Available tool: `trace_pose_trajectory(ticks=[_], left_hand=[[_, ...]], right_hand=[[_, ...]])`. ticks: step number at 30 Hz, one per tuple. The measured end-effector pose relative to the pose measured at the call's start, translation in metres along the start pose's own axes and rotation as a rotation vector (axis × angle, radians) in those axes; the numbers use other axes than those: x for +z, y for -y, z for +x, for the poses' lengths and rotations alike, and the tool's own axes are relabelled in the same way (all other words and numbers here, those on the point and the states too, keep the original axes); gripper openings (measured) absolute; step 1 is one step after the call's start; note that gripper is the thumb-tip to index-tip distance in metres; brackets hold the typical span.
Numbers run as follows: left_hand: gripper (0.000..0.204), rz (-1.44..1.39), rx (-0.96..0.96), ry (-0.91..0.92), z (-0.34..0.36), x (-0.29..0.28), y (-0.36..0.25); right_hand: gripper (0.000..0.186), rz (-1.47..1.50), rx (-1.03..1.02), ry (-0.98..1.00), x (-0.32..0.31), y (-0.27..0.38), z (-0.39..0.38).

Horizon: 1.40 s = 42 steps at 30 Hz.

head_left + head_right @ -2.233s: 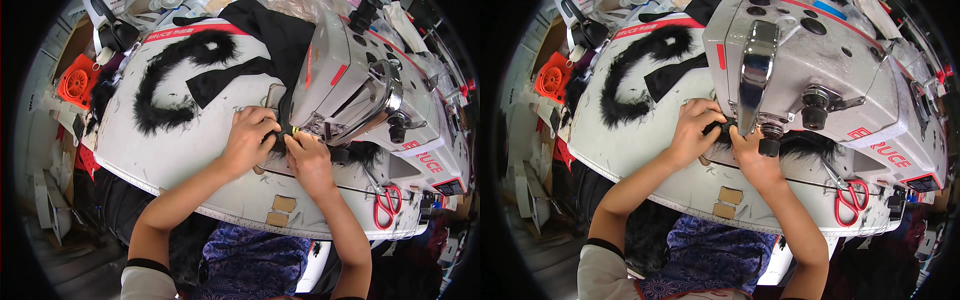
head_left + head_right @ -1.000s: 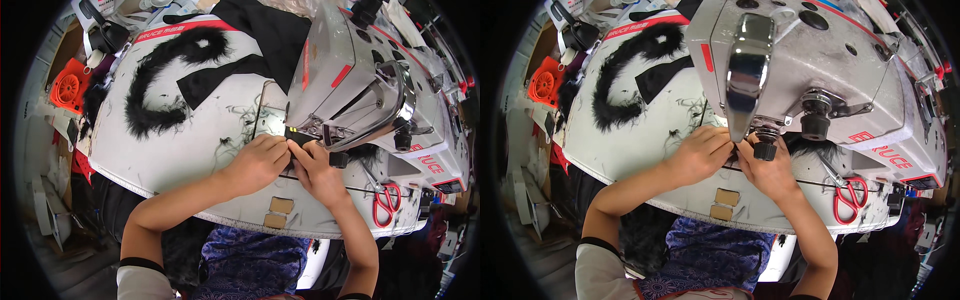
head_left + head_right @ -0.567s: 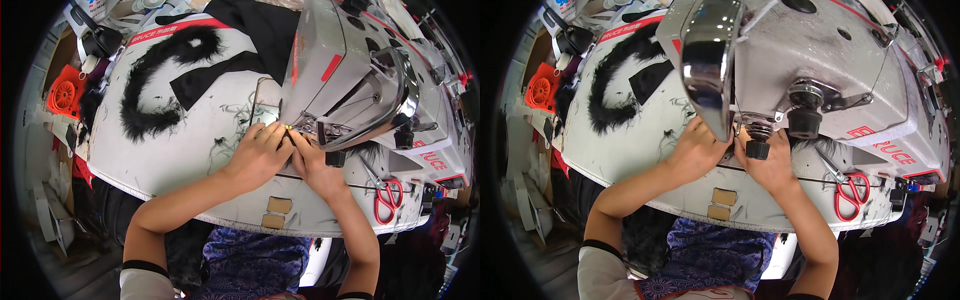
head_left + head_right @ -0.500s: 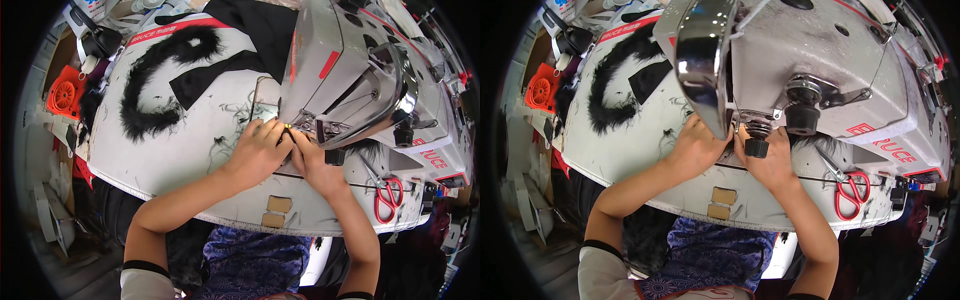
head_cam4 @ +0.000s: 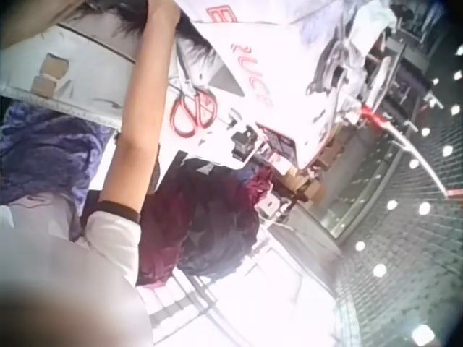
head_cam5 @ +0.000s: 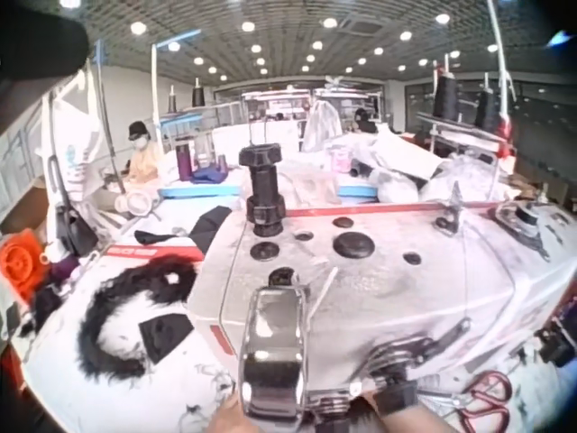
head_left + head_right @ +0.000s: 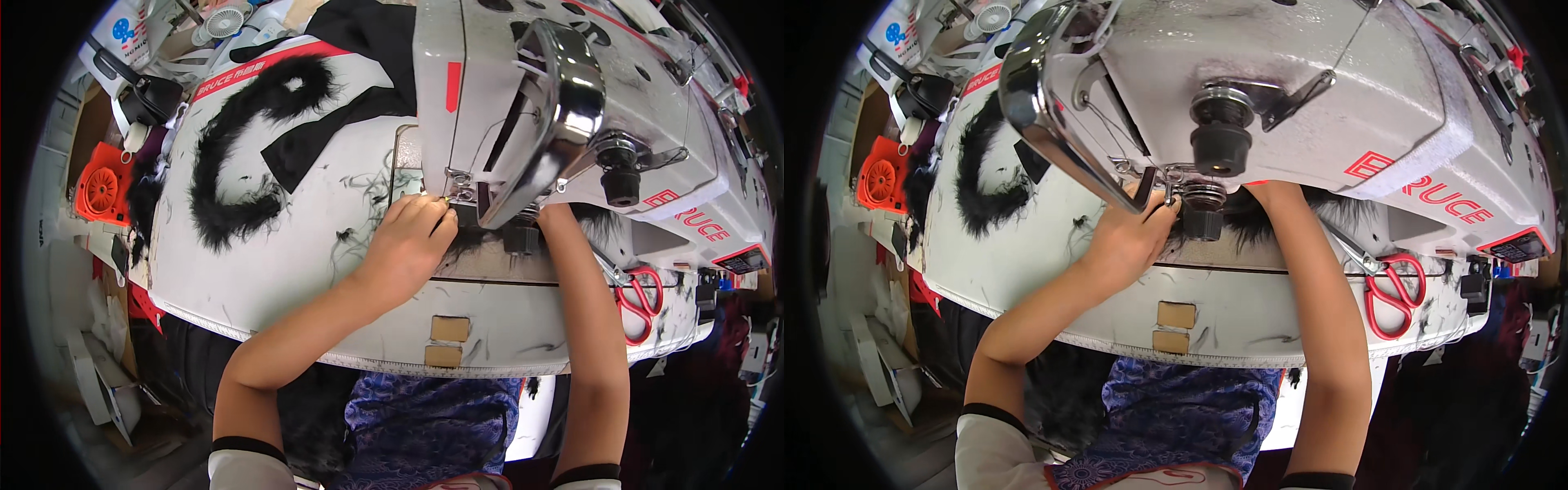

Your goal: Sewing black faux fur trim onto a fabric garment using an industrial sewing machine.

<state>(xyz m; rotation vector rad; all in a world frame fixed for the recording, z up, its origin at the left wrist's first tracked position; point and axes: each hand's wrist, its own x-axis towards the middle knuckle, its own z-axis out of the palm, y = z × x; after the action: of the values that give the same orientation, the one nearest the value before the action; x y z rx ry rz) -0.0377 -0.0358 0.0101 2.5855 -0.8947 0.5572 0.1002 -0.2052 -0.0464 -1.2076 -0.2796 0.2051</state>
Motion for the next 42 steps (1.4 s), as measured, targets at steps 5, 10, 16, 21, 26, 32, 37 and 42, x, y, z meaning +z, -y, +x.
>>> trace_pose_trajectory(ticks=[5, 10, 16, 21, 26, 32, 37, 42], left_hand=[[0.03, 0.016, 0.051, -0.057, 0.005, 0.002, -0.004], [0.03, 0.057, 0.035, -0.068, -0.001, -0.002, 0.002], [0.03, 0.02, 0.051, -0.088, 0.013, 0.004, -0.005], [0.03, 0.05, -0.015, -0.041, -0.004, -0.006, 0.009], [0.032, 0.007, 0.002, -0.081, 0.001, 0.001, 0.006], [0.033, -0.004, 0.041, -0.104, 0.002, 0.003, 0.004], [0.034, -0.051, 0.057, -0.115, -0.005, 0.001, 0.009], [0.027, -0.439, -0.301, -0.166, -0.003, -0.005, 0.014]], right_hand=[[0.049, 0.738, 0.201, -0.016, -0.019, -0.034, 0.021], [0.05, 0.828, 0.258, 0.104, -0.014, -0.069, 0.031], [0.044, 0.937, 0.267, 0.261, -0.035, -0.073, 0.039], [0.035, -0.106, 0.221, 0.198, -0.01, -0.003, -0.023], [0.026, -1.063, 0.105, -0.011, 0.033, 0.072, -0.07], [0.029, -1.407, -0.543, 0.204, 0.02, 0.055, -0.103], [0.03, -1.411, -0.411, 0.307, 0.025, 0.053, -0.102], [0.03, -1.356, -0.57, 0.221, 0.029, 0.05, -0.103]])
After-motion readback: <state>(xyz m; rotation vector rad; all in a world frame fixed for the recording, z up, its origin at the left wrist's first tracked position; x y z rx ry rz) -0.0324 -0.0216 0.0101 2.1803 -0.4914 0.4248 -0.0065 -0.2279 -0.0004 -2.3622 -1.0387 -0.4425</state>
